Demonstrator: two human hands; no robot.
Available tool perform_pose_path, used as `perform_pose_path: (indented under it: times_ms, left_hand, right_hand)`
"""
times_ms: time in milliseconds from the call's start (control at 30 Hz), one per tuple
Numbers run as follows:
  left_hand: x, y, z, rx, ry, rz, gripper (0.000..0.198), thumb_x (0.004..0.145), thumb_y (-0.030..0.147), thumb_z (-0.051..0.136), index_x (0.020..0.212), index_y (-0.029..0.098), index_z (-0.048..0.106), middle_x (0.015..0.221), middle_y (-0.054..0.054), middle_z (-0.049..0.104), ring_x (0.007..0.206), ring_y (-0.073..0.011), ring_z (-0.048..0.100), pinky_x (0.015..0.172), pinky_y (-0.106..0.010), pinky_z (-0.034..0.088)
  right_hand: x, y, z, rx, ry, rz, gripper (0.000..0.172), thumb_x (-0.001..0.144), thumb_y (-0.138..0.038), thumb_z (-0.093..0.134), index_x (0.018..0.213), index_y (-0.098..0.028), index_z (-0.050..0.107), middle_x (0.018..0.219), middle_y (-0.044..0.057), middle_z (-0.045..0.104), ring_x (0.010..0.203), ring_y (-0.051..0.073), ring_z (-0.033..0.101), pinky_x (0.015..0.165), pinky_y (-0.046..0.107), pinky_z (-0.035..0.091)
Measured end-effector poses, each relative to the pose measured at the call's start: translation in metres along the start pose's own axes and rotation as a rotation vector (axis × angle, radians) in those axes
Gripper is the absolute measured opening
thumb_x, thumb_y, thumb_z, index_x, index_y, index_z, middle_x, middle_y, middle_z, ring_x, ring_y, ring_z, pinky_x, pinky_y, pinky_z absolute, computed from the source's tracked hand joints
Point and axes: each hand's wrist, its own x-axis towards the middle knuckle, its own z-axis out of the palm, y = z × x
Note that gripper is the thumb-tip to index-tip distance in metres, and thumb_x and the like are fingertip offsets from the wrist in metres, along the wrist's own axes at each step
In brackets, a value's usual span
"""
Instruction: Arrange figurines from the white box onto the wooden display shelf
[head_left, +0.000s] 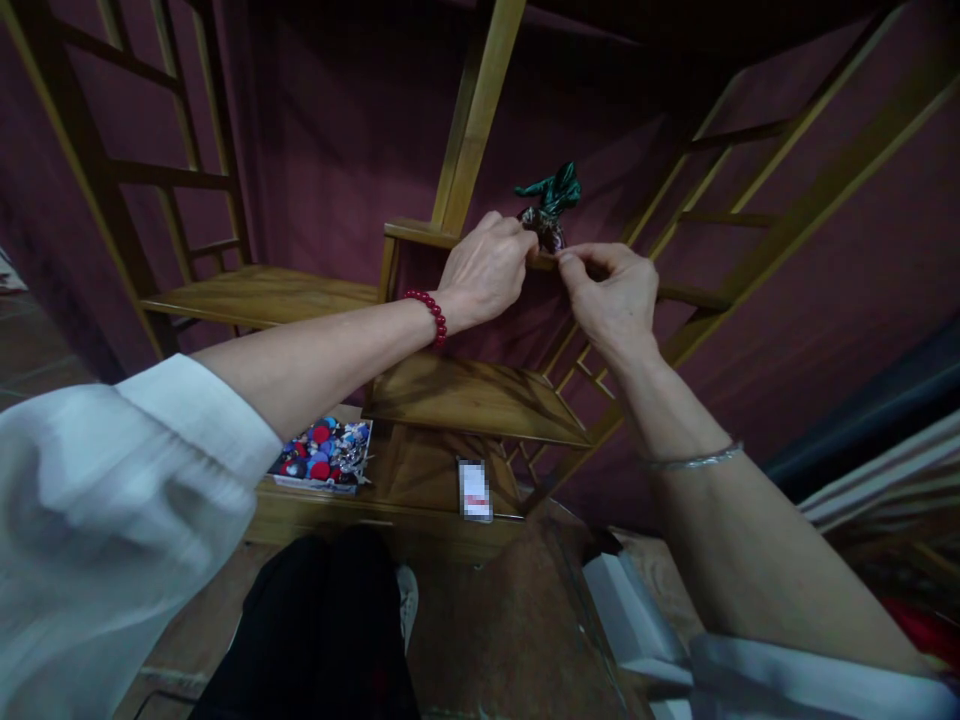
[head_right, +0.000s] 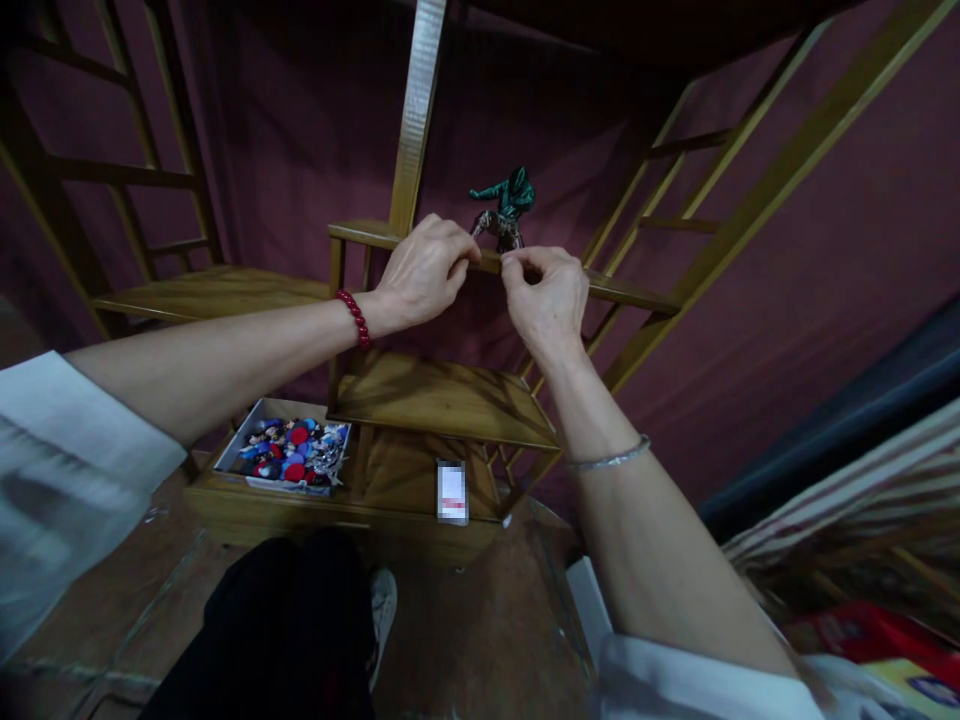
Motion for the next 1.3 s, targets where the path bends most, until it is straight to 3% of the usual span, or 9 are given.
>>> perform_pose_path:
  times_ms: [167, 367, 567, 833, 1300]
  left_hand:
    - [-0.012, 0.001, -0.003, 0.022, 0.030, 0.079, 0.024, 0.080, 0.012, 0.036, 0.084, 0.020, 0.059, 0.095, -0.004, 0.055, 0.103, -0.0190, 0.044, 0.090, -0.036, 0.036]
    - [-0.030, 0.003, -0.009, 0.110, 0.029, 0.132, 0.023, 0.082, 0.015, 0.035, 0.088, 0.018, 0.057, 0.103, -0.003, 0.055, 0.104, -0.0178, 0.043, 0.089, -0.032, 0.038]
    - [-0.059, 0.002, -0.010, 0.056, -0.012, 0.058, 0.024, 0.083, 0.014, 0.033, 0.093, 0.019, 0.055, 0.104, -0.003, 0.055, 0.106, -0.0175, 0.044, 0.089, -0.035, 0.037]
    - [-0.118, -0.002, -0.010, -0.047, -0.057, -0.016, 0.025, 0.081, 0.011, 0.033, 0.093, 0.016, 0.055, 0.095, -0.006, 0.059, 0.094, -0.0162, 0.052, 0.082, -0.033, 0.043]
    - [-0.229, -0.016, -0.006, -0.204, -0.177, -0.230, 0.025, 0.079, 0.009, 0.036, 0.092, 0.018, 0.055, 0.092, -0.006, 0.061, 0.088, -0.0130, 0.056, 0.078, -0.024, 0.046]
  right_hand:
    - [-0.014, -0.011, 0.007, -0.038, 0.068, -0.109, 0.019, 0.080, -0.027, 0.045, 0.083, -0.020, 0.063, 0.089, 0.005, 0.064, 0.088, 0.021, 0.056, 0.083, 0.040, 0.041]
    - [-0.034, -0.025, 0.012, 0.021, 0.065, -0.117, 0.020, 0.082, -0.027, 0.044, 0.085, -0.020, 0.062, 0.098, 0.007, 0.059, 0.097, 0.022, 0.052, 0.087, 0.042, 0.038]
    - [-0.058, -0.041, 0.017, 0.074, 0.031, -0.117, 0.019, 0.081, -0.025, 0.045, 0.085, -0.021, 0.062, 0.097, 0.006, 0.059, 0.095, 0.021, 0.053, 0.087, 0.042, 0.040]
    - [-0.103, -0.067, 0.025, 0.208, -0.059, -0.085, 0.020, 0.081, -0.023, 0.044, 0.087, -0.019, 0.063, 0.092, 0.007, 0.061, 0.088, 0.019, 0.058, 0.079, 0.036, 0.048]
    - [-0.193, -0.095, 0.060, 0.394, -0.274, 0.083, 0.021, 0.081, -0.020, 0.043, 0.090, -0.022, 0.062, 0.092, 0.006, 0.061, 0.089, 0.017, 0.058, 0.083, 0.032, 0.048]
